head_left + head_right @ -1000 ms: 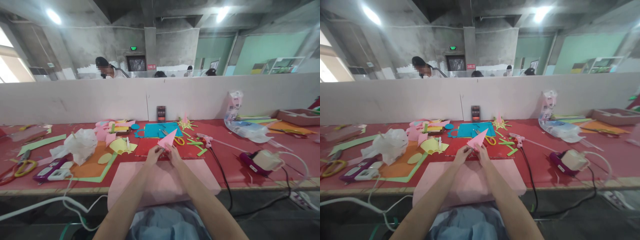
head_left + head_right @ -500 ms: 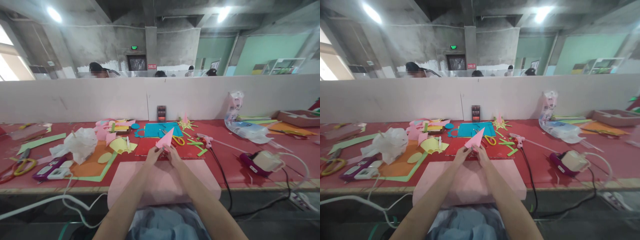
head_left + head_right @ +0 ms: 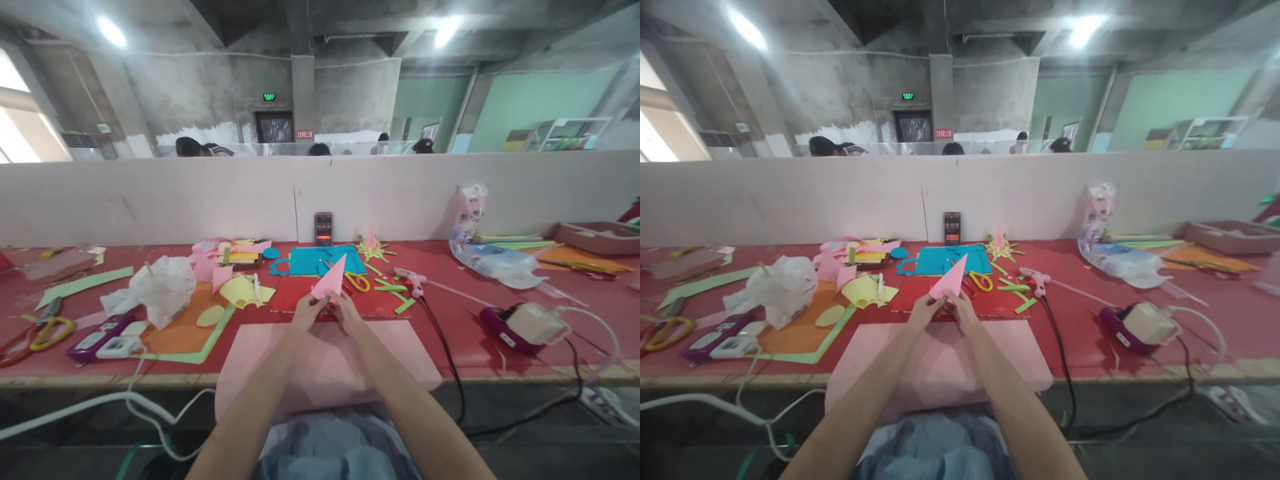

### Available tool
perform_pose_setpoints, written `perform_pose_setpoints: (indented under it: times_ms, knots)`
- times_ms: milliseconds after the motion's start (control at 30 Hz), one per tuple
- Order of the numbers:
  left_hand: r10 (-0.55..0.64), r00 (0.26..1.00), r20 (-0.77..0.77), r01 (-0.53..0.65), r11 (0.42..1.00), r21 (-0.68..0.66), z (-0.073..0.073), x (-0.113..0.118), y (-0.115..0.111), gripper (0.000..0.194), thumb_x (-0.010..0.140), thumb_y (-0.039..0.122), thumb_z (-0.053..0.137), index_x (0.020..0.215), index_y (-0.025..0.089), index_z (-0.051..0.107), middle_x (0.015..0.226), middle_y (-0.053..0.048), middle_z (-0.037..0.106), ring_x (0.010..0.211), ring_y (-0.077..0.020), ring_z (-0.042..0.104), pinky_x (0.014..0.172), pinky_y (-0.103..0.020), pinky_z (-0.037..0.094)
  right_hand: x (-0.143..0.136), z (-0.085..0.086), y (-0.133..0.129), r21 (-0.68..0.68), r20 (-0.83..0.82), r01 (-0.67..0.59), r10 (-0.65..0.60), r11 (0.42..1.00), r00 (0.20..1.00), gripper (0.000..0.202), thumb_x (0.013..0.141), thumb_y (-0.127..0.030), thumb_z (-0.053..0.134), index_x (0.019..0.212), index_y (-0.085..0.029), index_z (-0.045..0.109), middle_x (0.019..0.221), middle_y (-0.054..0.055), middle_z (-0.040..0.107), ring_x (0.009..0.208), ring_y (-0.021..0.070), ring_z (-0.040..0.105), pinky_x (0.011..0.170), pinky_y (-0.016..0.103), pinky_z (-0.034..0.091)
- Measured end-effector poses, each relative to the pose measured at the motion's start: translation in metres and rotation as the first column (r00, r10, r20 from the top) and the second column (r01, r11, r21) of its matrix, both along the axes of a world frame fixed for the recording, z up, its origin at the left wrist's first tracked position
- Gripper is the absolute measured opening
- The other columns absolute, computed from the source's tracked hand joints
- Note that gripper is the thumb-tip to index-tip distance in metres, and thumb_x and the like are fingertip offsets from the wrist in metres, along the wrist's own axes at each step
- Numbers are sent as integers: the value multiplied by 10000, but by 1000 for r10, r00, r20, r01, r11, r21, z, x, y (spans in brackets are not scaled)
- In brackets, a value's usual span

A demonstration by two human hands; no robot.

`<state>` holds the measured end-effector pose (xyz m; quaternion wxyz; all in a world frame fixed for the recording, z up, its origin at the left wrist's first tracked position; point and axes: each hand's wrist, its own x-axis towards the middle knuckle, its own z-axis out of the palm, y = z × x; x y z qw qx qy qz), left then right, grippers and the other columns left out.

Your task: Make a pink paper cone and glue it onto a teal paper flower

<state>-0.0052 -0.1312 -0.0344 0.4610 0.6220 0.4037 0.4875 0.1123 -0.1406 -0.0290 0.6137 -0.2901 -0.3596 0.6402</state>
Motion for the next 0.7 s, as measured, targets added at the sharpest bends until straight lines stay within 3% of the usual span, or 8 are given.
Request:
perform_pose_setpoints:
  times_ms: [500, 700]
  knots:
    - [65, 995, 79, -62, 998, -32, 0, 1, 2, 363, 638, 439, 649, 782, 107, 649, 608, -26, 653, 543, -146, 582, 523, -248, 446, 0, 1, -5, 45, 18, -12, 11, 999, 1000, 298, 637, -336, 714, 871, -184, 608, 818, 35, 671, 696, 171, 608, 581, 267, 460]
    - [-1, 986, 167, 8, 999, -37, 3, 0, 0, 318, 673, 441, 605, 719, 127, 622, 544, -7, 628, 483, -142, 575, 511, -264, 465, 0, -1, -3, 61, 2, -29, 29, 998, 1000, 253, 653, -338, 698, 833, -178, 618, 698, 9, 648, 587, 142, 574, 586, 280, 450]
